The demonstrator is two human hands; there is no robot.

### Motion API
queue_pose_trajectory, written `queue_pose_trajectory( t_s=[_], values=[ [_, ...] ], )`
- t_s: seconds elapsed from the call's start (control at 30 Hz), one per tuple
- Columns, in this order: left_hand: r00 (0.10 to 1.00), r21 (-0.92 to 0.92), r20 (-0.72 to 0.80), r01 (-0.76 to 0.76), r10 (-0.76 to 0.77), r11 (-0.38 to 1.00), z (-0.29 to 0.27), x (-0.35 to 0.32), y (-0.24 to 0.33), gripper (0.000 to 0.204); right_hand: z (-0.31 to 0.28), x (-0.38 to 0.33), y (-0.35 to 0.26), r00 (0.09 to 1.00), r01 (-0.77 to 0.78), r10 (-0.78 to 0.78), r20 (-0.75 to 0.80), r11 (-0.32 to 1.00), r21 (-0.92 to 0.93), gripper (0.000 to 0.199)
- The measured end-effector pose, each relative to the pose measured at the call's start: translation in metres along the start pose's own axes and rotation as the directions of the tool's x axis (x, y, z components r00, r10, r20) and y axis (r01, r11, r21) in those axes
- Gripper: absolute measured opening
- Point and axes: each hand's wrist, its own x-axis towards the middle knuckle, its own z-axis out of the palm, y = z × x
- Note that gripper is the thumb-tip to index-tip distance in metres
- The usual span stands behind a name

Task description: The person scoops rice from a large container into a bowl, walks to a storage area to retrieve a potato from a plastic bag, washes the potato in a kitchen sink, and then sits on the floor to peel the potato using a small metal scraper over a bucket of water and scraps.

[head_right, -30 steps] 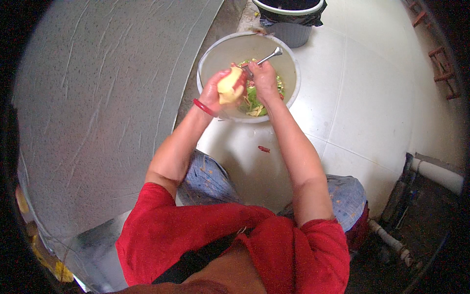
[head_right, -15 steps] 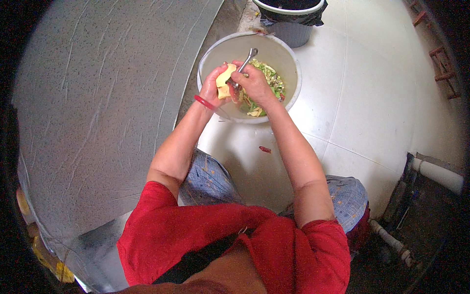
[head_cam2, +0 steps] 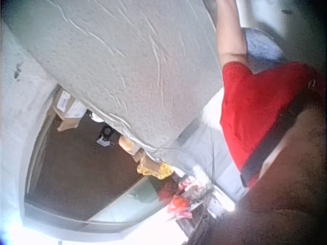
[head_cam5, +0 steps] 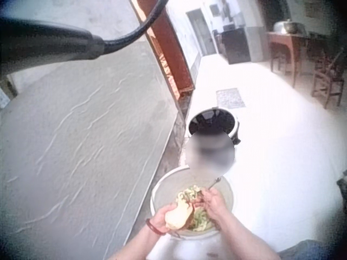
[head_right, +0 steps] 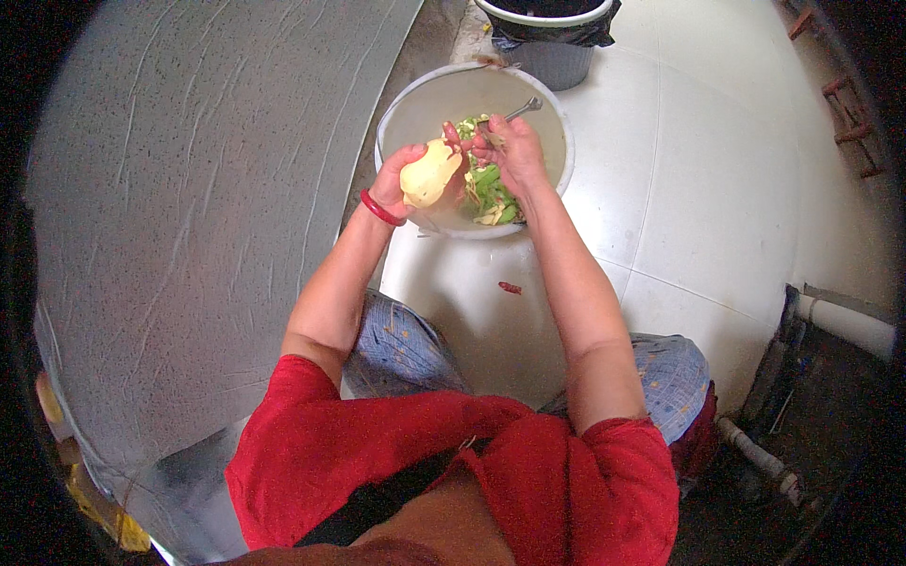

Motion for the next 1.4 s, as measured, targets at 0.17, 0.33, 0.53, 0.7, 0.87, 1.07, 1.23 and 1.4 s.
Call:
queue_pose_trajectory(
  t_s=[0.17,0.33,0.53,0.7,0.87,1.07,1.23,1.4],
  values=[
    [0.987,0.059,0.147,0.056,-0.064,0.997,-0.004,-0.006,0.006,0.041,0.013,-0.005,-0.018,0.976,-0.085,0.085,0.198,0.996,-0.011,0.019],
    [0.996,0.013,0.020,0.087,-0.088,0.996,-0.001,0.001,-0.004,0.044,0.010,-0.002,-0.002,0.986,-0.045,0.046,0.161,0.999,-0.009,0.014],
    [0.978,-0.196,0.208,0.034,0.007,0.980,-0.017,0.006,0.004,0.040,-0.010,0.003,-0.002,0.980,0.016,-0.198,-0.020,0.179,-0.984,0.017],
    [0.995,-0.222,-0.041,-0.097,0.090,0.970,-0.009,0.008,0.003,0.040,0.011,-0.006,0.004,0.960,0.086,-0.207,-0.189,0.859,-0.505,0.013],
    [0.997,-0.199,-0.004,-0.080,0.081,0.977,-0.027,0.008,0.003,0.050,0.006,-0.002,0.001,0.945,0.145,-0.271,-0.181,0.846,-0.512,0.012],
    [0.993,0.022,-0.039,-0.115,0.116,0.993,-0.011,0.009,-0.002,0.046,0.017,-0.006,-0.003,0.959,0.165,-0.266,-0.097,0.803,-0.573,0.016],
    [0.991,0.024,-0.072,0.117,-0.115,0.993,-0.007,0.014,-0.012,0.031,0.027,-0.010,-0.006,0.973,0.213,-0.230,0.032,0.830,-0.515,0.016],
    [0.985,0.035,-0.070,0.159,-0.156,0.987,-0.018,0.020,-0.021,0.030,0.030,-0.013,-0.009,0.947,0.310,-0.278,0.160,0.661,-0.683,0.016]
  ],
)
